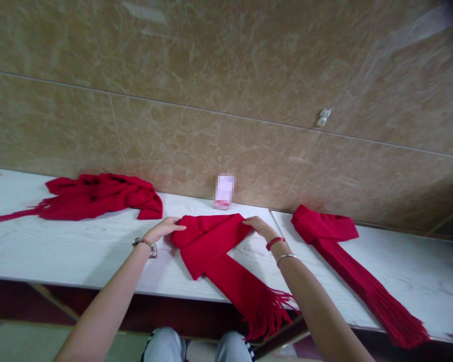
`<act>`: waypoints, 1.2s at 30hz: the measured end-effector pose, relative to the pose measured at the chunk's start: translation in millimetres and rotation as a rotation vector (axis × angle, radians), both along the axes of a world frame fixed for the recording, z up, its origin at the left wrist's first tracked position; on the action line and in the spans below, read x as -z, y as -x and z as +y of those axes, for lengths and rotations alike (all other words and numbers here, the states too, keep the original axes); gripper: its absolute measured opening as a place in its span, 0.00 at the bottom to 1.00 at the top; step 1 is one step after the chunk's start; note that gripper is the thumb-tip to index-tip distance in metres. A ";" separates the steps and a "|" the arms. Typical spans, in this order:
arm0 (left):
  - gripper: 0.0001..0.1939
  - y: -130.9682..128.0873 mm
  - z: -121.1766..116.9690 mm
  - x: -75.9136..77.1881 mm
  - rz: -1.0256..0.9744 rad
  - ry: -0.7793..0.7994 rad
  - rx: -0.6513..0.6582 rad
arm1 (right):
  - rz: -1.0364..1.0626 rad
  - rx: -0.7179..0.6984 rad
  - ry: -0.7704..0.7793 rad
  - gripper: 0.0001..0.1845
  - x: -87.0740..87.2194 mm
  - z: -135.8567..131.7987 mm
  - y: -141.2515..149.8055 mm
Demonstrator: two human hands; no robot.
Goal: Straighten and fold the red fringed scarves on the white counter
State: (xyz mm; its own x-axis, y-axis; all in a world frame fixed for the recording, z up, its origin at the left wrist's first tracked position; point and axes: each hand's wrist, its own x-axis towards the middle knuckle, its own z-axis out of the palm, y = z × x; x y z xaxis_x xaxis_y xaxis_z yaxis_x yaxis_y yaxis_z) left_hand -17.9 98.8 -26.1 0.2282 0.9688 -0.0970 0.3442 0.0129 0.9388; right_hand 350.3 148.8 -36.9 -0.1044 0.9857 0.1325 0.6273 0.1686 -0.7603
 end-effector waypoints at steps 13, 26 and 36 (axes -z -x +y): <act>0.23 -90.2 -2.5 -30.4 -0.119 -0.056 0.144 | 0.231 0.130 0.028 0.06 -35.2 -30.4 -80.2; 0.24 -251.9 37.5 -64.3 -0.240 -0.237 0.280 | 0.261 0.297 -0.113 0.08 -116.1 -57.3 -247.3; 0.18 -359.3 62.3 -105.8 -0.465 -0.107 0.506 | 0.420 0.383 -0.012 0.09 -157.3 -82.2 -364.0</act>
State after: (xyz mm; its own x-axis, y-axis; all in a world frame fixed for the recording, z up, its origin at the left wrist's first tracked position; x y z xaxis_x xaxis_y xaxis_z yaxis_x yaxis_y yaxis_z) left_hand 341.4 161.1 79.7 0.6491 0.7309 0.2108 -0.1550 -0.1442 0.9773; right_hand 714.3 66.7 120.4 0.3244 0.9410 0.0964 0.2891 -0.0016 -0.9573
